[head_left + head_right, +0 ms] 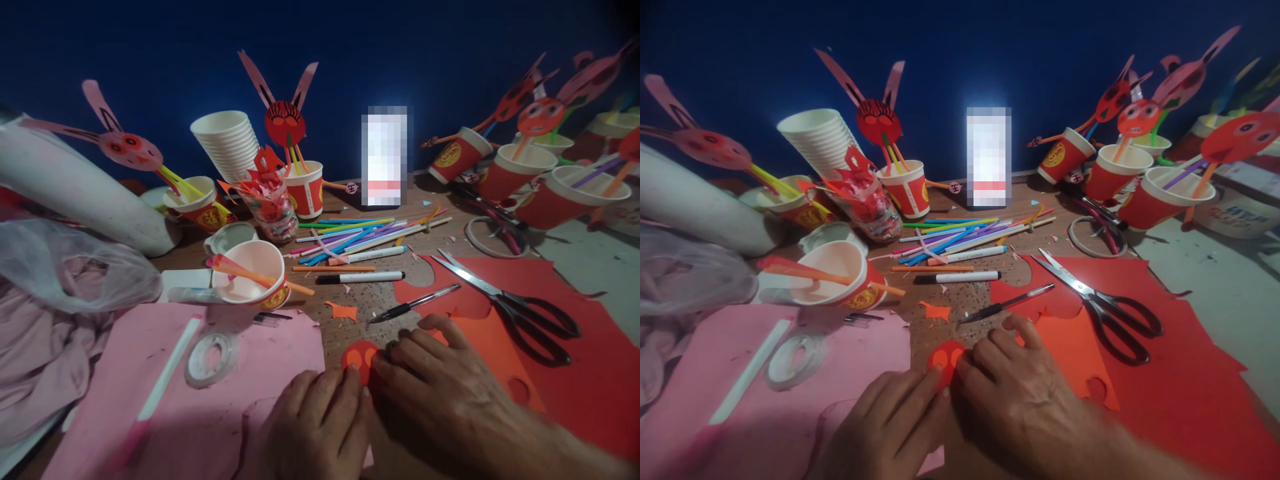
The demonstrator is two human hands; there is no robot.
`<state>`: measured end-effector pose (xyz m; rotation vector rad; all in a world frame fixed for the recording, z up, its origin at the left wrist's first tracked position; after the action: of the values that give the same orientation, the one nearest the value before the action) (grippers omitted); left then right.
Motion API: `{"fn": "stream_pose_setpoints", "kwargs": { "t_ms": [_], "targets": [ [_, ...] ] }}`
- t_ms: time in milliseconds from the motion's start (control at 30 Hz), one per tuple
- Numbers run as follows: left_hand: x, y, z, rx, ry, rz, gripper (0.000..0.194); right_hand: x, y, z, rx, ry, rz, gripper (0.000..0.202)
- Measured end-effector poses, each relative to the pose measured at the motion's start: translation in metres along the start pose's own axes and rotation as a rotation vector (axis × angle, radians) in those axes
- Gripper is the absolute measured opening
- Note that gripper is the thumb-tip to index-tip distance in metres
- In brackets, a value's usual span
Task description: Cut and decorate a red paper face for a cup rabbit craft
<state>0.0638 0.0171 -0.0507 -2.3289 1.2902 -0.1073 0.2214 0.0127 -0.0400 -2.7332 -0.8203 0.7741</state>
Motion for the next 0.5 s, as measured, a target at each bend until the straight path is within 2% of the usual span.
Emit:
{"fn": "stream_pose_setpoints", "kwargs": {
  "t_ms": [167,367,500],
  "targets": [
    [0.0006,0.0023,0.0032,-0.014,0.014,-0.004,0.05,0.0008,0.0001,0.0023,-0.006,0.006,0.004,0.007],
    [0.0004,0.0051,0.0056,0.041,0.021,-0.05,0.051,0.0003,-0.0028,-0.0009,0.01,-0.007,-0.027,0.012],
    [0.0005,-0.0016,0.0015,-0.07,0.009,-0.018,0.049,0.0004,-0.0022,-0.001,0.005,0.005,-0.033,0.011]
  ]
}}
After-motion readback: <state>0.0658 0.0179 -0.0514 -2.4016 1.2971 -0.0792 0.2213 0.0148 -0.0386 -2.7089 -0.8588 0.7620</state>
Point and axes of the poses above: each hand's wrist, its own y-axis away from the middle knuckle, its own z-axis out of the palm, x = y × z, the point moved 3 cm from there along -y, towards the middle knuckle, and after that the axes turned 15 degrees about -y, right-handed, at the moved point
